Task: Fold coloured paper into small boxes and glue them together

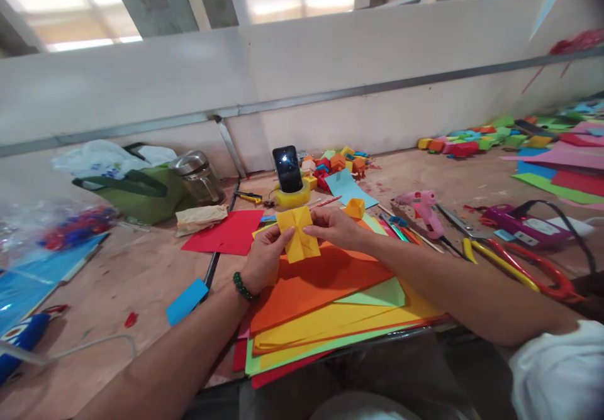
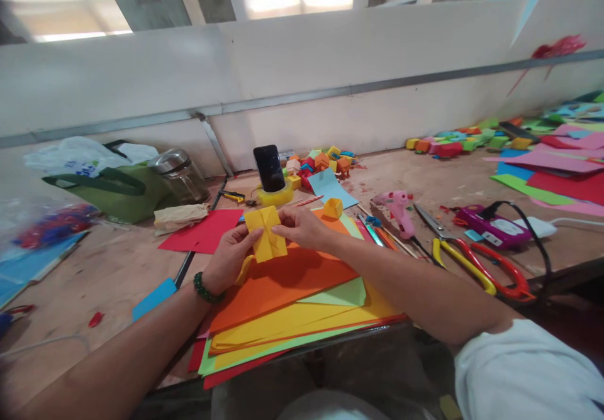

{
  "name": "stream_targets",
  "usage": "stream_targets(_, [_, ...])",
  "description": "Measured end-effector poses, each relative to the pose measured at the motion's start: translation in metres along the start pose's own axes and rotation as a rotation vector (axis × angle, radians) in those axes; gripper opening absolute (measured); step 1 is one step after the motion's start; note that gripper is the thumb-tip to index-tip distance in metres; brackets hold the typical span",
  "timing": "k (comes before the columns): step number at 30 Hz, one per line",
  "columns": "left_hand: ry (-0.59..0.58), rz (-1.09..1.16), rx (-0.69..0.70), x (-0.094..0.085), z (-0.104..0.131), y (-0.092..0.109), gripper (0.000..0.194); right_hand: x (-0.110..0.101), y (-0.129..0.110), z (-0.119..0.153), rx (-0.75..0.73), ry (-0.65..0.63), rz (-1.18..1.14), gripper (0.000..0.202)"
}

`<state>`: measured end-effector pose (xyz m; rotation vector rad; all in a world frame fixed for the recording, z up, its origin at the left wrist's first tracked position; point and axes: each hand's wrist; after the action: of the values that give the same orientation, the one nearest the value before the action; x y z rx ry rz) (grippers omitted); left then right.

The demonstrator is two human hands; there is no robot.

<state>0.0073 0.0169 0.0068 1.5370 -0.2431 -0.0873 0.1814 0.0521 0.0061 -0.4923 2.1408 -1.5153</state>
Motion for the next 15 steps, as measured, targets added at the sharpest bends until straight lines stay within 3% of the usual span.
stream_targets(2, [0.02, 0.008, 0.029, 0.0, -0.0018, -0.0016, 0.059, 0.0009, 0.0019, 0.0005, -0.02, 0.05, 0.025, 0.031])
stream_targets(5, [0.109, 0.006, 0.105, -0.0018, -0.0046, -0.0049, 0.069, 0.0018, 0.0018, 0.0035, -0.13, 0.151, 0.247, 0.023])
stream_targets(8, [0.153, -0.013, 0.13, -0.0045, -0.006, -0.0066, 0.065, 0.0037, -0.0028, 0.0069, -0.195, 0.181, 0.399, 0.024])
stream_targets(15, [0.107, -0.092, 0.188, -0.0076, -0.0068, -0.0107, 0.058, 0.0054, -0.0007, 0.0016, -0.099, 0.066, 0.096, 0.026])
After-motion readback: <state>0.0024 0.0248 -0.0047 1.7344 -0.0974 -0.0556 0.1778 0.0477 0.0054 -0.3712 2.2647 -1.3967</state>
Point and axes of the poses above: each hand's wrist, its own z-axis away from the middle knuckle, its own x-axis out of the palm, y = z × x, and after that the axes turned 4 degrees about -x, right-handed
